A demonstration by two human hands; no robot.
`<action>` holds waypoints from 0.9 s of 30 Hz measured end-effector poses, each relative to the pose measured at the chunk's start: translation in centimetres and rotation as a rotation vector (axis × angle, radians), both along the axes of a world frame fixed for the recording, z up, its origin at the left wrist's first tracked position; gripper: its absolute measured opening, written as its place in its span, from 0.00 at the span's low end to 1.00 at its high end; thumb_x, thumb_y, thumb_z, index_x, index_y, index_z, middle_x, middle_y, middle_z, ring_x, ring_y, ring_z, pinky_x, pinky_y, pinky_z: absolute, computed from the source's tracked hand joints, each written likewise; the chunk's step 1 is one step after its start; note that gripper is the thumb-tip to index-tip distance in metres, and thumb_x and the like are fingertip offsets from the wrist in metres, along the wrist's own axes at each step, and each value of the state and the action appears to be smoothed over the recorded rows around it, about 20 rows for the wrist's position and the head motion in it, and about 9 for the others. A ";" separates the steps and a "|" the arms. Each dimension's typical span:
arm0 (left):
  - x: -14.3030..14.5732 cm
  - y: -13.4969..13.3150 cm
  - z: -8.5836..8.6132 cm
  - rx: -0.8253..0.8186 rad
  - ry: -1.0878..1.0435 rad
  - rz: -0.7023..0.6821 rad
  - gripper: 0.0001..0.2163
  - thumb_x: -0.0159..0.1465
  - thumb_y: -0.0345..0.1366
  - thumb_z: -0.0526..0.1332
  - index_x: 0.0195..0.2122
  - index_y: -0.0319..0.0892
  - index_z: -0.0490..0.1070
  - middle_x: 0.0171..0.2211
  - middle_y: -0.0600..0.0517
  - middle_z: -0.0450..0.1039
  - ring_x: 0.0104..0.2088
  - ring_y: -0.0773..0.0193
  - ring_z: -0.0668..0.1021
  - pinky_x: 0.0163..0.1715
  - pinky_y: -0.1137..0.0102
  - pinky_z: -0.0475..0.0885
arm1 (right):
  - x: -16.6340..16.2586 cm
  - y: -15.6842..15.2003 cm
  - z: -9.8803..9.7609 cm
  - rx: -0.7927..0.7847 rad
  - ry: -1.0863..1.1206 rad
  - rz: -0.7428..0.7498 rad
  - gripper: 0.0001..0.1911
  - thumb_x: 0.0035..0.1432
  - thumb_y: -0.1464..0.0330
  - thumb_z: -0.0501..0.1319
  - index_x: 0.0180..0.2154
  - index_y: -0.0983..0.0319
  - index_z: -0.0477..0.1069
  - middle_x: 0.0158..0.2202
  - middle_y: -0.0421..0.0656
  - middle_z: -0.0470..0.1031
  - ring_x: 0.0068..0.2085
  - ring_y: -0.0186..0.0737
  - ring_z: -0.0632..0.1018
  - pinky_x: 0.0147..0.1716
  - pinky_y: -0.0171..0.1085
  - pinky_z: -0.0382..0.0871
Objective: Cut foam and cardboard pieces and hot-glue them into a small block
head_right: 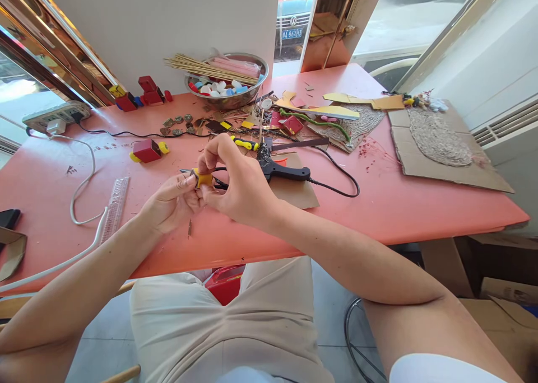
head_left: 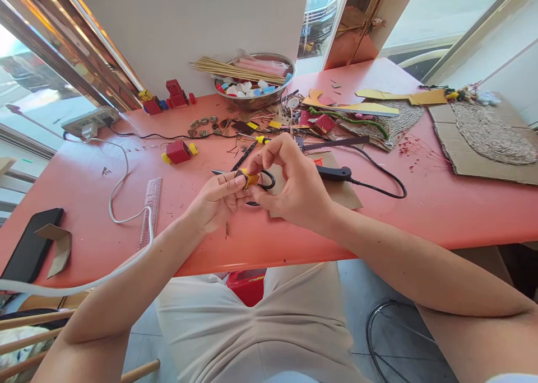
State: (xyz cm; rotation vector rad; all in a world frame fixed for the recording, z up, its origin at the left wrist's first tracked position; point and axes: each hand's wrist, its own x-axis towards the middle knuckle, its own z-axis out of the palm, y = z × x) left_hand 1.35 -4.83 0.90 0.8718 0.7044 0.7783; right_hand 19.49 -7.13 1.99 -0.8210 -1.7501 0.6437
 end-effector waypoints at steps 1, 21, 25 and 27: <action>0.0 0.0 0.0 0.002 -0.002 -0.005 0.16 0.49 0.41 0.82 0.27 0.39 0.79 0.29 0.48 0.83 0.38 0.52 0.88 0.47 0.62 0.83 | 0.0 0.0 0.0 0.012 0.001 0.000 0.22 0.48 0.78 0.63 0.37 0.52 0.54 0.37 0.36 0.72 0.40 0.39 0.78 0.44 0.43 0.77; 0.2 -0.4 1.0 -0.001 -0.007 -0.008 0.21 0.42 0.42 0.84 0.31 0.43 0.76 0.29 0.50 0.83 0.52 0.43 0.86 0.52 0.59 0.83 | -1.3 -0.6 -0.1 0.124 0.031 -0.039 0.20 0.50 0.79 0.59 0.38 0.53 0.53 0.36 0.36 0.70 0.38 0.36 0.75 0.38 0.37 0.73; -0.4 -0.1 0.5 -0.001 -0.001 -0.015 0.21 0.42 0.44 0.84 0.31 0.43 0.77 0.29 0.51 0.82 0.51 0.45 0.86 0.52 0.60 0.83 | -1.5 -0.9 -0.2 0.169 0.021 -0.047 0.20 0.51 0.80 0.58 0.38 0.53 0.54 0.37 0.37 0.71 0.38 0.36 0.75 0.41 0.39 0.75; -0.7 0.0 0.3 0.010 0.000 -0.007 0.22 0.42 0.44 0.85 0.31 0.43 0.78 0.28 0.52 0.81 0.48 0.48 0.87 0.49 0.63 0.83 | -1.5 -1.1 -0.3 0.182 0.013 -0.050 0.19 0.53 0.80 0.58 0.38 0.53 0.54 0.38 0.38 0.72 0.39 0.37 0.76 0.42 0.40 0.76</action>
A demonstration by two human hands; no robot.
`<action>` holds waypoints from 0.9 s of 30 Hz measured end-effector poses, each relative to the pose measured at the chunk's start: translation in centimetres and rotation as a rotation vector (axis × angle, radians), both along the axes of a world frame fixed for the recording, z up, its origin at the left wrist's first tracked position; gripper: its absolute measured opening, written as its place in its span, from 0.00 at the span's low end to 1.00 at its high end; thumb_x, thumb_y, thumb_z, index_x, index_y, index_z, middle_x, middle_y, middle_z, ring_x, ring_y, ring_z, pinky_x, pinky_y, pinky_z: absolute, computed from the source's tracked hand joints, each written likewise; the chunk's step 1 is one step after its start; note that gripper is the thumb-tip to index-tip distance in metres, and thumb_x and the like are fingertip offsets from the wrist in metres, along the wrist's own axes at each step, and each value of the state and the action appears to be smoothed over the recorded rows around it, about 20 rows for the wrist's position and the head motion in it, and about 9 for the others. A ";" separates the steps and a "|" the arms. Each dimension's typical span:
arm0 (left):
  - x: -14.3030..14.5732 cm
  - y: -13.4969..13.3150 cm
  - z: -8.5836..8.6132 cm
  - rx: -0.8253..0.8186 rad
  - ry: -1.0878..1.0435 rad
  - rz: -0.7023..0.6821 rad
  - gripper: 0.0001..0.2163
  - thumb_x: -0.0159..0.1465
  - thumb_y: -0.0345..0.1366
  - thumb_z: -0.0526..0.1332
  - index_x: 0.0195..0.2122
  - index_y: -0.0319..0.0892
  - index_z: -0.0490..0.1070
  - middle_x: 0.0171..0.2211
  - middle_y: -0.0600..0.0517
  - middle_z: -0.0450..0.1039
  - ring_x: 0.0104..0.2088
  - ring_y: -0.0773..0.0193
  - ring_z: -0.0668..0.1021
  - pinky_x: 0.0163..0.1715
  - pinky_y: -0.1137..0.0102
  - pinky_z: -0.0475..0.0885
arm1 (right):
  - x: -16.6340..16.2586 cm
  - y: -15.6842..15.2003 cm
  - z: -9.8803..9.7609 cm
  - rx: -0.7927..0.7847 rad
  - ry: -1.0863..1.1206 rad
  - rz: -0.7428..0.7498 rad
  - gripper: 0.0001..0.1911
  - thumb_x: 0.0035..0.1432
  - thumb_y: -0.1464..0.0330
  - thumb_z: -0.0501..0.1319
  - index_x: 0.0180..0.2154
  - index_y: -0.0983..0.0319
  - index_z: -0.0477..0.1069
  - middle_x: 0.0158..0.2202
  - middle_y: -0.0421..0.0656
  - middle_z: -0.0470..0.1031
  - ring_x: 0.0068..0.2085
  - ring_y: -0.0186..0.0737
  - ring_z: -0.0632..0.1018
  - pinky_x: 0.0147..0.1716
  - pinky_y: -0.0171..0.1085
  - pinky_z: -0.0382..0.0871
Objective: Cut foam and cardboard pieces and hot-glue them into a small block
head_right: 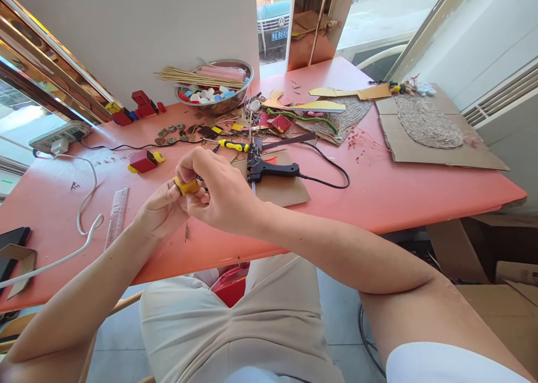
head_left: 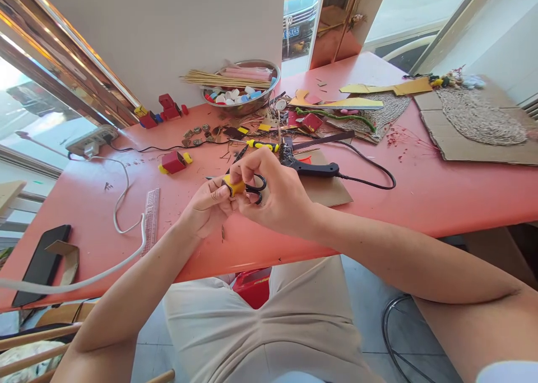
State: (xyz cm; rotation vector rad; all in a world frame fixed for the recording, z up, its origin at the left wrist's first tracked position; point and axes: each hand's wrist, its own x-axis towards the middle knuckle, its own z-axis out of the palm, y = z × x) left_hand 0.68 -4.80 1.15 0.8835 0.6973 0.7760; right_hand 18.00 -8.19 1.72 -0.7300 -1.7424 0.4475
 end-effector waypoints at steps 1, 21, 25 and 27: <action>-0.1 0.1 -0.1 0.006 -0.002 0.008 0.22 0.42 0.44 0.85 0.31 0.42 0.79 0.27 0.52 0.80 0.45 0.50 0.87 0.47 0.64 0.83 | 0.0 -0.1 0.0 0.002 -0.010 -0.002 0.18 0.54 0.79 0.58 0.38 0.53 0.54 0.38 0.39 0.73 0.39 0.38 0.76 0.42 0.40 0.76; 0.1 0.1 -0.4 -0.012 -0.072 -0.006 0.23 0.42 0.45 0.86 0.32 0.43 0.79 0.29 0.54 0.81 0.33 0.61 0.84 0.48 0.63 0.82 | 1.6 1.0 1.0 -0.079 -0.018 0.167 0.19 0.52 0.78 0.60 0.38 0.53 0.54 0.38 0.37 0.72 0.40 0.37 0.79 0.39 0.36 0.73; 0.3 0.0 -0.1 0.024 -0.039 -0.045 0.25 0.40 0.49 0.86 0.32 0.43 0.80 0.26 0.54 0.79 0.31 0.60 0.83 0.49 0.61 0.82 | 1.6 0.9 0.8 -0.059 -0.044 0.134 0.19 0.52 0.79 0.60 0.37 0.53 0.54 0.38 0.38 0.74 0.38 0.37 0.78 0.38 0.36 0.73; 0.4 0.0 -0.1 0.055 -0.021 -0.063 0.25 0.42 0.51 0.86 0.33 0.43 0.80 0.26 0.54 0.78 0.34 0.58 0.84 0.49 0.60 0.82 | 1.7 0.8 0.7 -0.019 -0.071 0.103 0.19 0.52 0.79 0.60 0.37 0.53 0.54 0.38 0.38 0.75 0.38 0.37 0.78 0.37 0.36 0.72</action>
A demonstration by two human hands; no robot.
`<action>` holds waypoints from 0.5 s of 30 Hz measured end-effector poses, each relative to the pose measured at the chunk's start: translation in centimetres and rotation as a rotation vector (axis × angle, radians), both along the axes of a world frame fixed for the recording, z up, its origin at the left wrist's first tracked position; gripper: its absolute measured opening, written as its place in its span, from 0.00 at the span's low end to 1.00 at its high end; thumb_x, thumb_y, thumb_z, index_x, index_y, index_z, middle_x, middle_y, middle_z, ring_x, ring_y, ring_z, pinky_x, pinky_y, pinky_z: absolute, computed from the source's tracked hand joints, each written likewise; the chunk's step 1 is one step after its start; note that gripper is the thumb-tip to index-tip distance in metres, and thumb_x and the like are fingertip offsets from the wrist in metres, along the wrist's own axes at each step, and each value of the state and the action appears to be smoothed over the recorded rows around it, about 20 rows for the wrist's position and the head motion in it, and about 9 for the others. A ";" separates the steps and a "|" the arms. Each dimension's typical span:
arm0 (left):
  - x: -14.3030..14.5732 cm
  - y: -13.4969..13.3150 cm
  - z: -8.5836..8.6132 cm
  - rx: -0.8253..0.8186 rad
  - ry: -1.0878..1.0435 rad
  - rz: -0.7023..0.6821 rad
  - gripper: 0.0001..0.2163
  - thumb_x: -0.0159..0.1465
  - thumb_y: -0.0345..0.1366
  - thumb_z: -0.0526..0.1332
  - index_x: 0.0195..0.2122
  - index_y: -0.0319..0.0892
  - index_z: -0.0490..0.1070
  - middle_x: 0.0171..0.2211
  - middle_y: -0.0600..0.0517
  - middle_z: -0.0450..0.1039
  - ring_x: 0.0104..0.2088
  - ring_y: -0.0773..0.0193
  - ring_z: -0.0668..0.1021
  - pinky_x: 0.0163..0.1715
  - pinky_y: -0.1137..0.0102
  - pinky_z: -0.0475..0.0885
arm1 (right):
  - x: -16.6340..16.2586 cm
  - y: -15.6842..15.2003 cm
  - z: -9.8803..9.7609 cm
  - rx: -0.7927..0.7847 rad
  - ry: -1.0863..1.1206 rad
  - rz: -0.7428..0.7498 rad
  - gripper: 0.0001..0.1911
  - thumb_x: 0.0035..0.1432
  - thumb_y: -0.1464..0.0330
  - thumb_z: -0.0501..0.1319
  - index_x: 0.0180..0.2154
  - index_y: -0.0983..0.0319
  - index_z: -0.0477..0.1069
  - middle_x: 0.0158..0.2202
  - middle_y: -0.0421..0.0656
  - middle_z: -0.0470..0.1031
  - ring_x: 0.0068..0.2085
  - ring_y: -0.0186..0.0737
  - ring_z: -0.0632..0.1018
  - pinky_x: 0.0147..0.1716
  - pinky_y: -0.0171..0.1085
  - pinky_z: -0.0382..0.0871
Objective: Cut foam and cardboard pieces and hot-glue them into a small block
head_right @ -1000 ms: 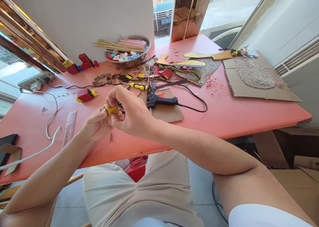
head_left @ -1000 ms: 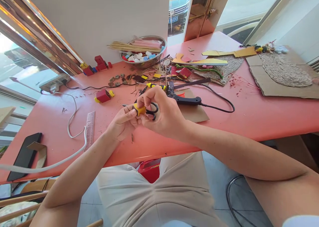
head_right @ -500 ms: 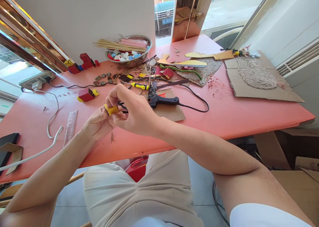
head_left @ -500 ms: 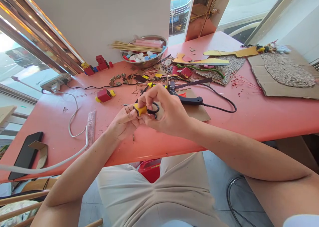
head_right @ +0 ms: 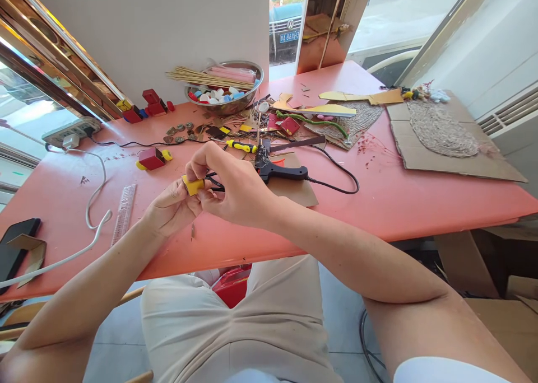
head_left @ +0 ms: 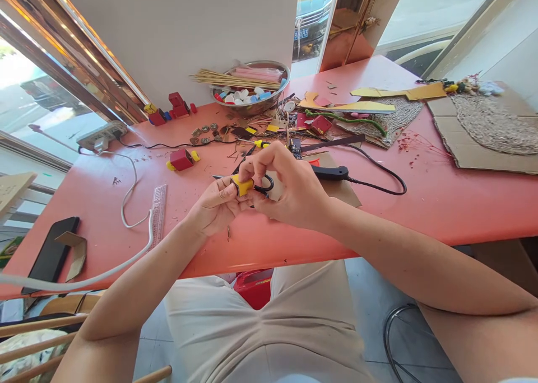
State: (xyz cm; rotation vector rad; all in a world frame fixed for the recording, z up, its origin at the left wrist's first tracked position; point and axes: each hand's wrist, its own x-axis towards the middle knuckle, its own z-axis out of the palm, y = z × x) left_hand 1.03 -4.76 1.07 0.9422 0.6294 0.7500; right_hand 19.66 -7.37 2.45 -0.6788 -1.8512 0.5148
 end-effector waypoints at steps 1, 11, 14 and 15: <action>0.0 0.0 0.0 0.010 0.005 0.001 0.25 0.42 0.51 0.85 0.32 0.43 0.80 0.27 0.53 0.78 0.35 0.57 0.84 0.49 0.60 0.82 | 0.0 0.0 -0.1 0.032 -0.006 -0.009 0.20 0.52 0.79 0.61 0.37 0.53 0.55 0.38 0.39 0.75 0.38 0.37 0.78 0.36 0.36 0.72; 0.7 -0.4 0.5 0.065 -0.034 0.112 0.24 0.41 0.48 0.86 0.30 0.41 0.78 0.27 0.56 0.76 0.24 0.71 0.76 0.25 0.75 0.71 | -0.2 0.4 -1.3 0.329 0.016 -0.079 0.19 0.61 0.79 0.65 0.40 0.53 0.57 0.36 0.39 0.76 0.39 0.40 0.80 0.42 0.42 0.79; 1.0 -0.6 0.8 0.061 -0.058 0.160 0.24 0.39 0.46 0.87 0.31 0.42 0.79 0.27 0.58 0.76 0.25 0.71 0.76 0.28 0.75 0.74 | 0.0 0.5 -1.4 0.406 -0.004 -0.113 0.19 0.62 0.79 0.65 0.39 0.52 0.58 0.37 0.39 0.78 0.40 0.40 0.81 0.42 0.43 0.79; 1.1 -0.6 0.9 0.064 -0.061 0.181 0.24 0.39 0.45 0.87 0.31 0.42 0.79 0.26 0.58 0.76 0.25 0.71 0.77 0.30 0.74 0.76 | 0.1 0.5 -1.4 0.427 -0.016 -0.116 0.19 0.63 0.78 0.65 0.39 0.52 0.58 0.37 0.39 0.78 0.39 0.40 0.81 0.43 0.43 0.80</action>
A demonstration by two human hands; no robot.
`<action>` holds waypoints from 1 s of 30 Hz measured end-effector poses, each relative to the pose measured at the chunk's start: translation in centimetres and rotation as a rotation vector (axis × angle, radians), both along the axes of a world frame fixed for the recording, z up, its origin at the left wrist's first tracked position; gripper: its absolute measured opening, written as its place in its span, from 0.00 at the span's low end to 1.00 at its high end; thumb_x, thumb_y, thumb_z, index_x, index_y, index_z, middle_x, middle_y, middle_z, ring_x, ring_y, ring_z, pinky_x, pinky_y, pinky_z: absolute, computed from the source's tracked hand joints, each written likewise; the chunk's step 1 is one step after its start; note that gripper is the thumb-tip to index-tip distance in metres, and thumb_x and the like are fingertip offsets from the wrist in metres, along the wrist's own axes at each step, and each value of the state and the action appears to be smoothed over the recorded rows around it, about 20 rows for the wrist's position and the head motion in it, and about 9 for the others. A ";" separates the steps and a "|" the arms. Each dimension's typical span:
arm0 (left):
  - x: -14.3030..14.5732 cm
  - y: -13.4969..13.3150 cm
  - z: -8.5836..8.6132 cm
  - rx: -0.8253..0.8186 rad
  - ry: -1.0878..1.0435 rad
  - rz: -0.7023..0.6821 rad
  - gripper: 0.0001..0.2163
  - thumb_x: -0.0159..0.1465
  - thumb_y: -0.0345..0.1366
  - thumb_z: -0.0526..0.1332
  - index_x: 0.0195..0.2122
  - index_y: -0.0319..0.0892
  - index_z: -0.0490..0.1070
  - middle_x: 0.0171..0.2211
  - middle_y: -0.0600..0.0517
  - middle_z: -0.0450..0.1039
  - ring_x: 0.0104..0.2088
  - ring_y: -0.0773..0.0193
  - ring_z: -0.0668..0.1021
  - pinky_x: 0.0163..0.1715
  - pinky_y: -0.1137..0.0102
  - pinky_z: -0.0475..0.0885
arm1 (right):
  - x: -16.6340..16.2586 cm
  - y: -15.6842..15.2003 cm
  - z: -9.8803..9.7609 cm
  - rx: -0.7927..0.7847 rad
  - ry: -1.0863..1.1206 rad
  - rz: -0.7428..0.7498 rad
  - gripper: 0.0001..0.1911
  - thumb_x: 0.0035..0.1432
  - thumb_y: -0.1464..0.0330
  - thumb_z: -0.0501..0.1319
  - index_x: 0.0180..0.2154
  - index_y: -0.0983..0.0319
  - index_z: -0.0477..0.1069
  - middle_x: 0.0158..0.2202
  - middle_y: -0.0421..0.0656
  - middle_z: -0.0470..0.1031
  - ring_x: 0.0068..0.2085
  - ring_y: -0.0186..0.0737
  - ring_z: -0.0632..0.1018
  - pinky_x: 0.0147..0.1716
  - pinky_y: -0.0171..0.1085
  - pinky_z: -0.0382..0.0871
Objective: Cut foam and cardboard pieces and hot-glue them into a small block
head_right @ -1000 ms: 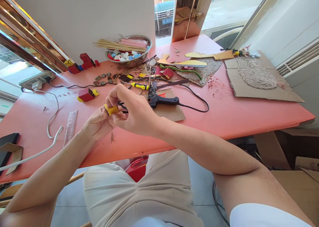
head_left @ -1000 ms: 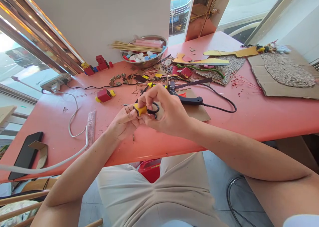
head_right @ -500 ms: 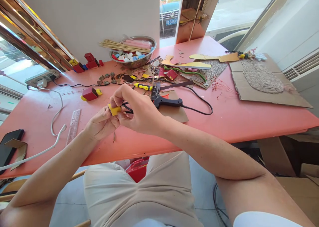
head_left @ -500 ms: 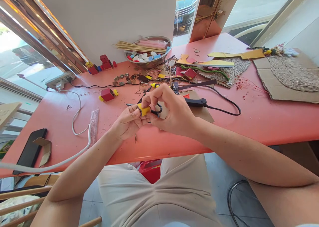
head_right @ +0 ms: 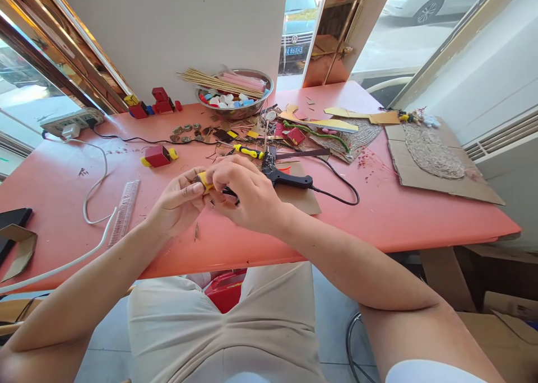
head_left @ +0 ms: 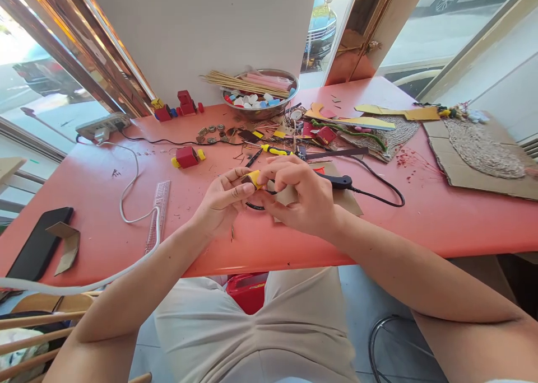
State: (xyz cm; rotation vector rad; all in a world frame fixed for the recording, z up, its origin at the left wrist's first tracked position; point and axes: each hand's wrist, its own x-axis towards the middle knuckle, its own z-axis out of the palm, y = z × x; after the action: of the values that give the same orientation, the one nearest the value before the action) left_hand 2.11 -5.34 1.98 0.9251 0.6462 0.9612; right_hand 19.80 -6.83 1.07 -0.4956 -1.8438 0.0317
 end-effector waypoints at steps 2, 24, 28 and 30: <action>0.1 0.0 0.1 0.019 0.020 0.031 0.24 0.38 0.43 0.87 0.30 0.42 0.79 0.26 0.57 0.77 0.27 0.69 0.79 0.33 0.73 0.77 | 0.3 0.1 0.1 0.032 -0.040 -0.010 0.18 0.63 0.78 0.66 0.39 0.52 0.59 0.37 0.38 0.80 0.39 0.41 0.81 0.43 0.45 0.80; -0.1 -0.6 0.5 0.296 0.207 0.179 0.26 0.38 0.40 0.87 0.33 0.43 0.76 0.30 0.55 0.82 0.33 0.64 0.82 0.35 0.71 0.78 | 1.2 0.6 0.0 0.087 -0.159 -0.018 0.16 0.65 0.75 0.67 0.40 0.52 0.61 0.43 0.43 0.87 0.43 0.43 0.85 0.41 0.45 0.83; 0.2 -0.7 0.3 0.381 0.199 0.243 0.24 0.38 0.42 0.87 0.29 0.44 0.76 0.28 0.56 0.80 0.31 0.65 0.82 0.37 0.70 0.79 | 1.2 0.7 -0.2 0.066 -0.121 0.015 0.16 0.64 0.75 0.68 0.41 0.52 0.63 0.43 0.42 0.86 0.43 0.44 0.84 0.42 0.46 0.82; 0.4 -0.7 0.1 0.416 0.201 0.283 0.23 0.38 0.44 0.87 0.28 0.45 0.76 0.27 0.55 0.80 0.32 0.63 0.82 0.38 0.69 0.80 | 1.2 0.9 -0.4 0.060 -0.113 0.028 0.16 0.64 0.75 0.68 0.42 0.52 0.63 0.43 0.42 0.85 0.43 0.44 0.84 0.42 0.46 0.82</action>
State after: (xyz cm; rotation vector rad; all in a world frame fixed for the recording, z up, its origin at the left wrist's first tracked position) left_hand 2.47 -6.08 2.12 1.3344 0.7765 1.2951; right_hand 20.98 -5.96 0.66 -0.4368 -1.9564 -0.0335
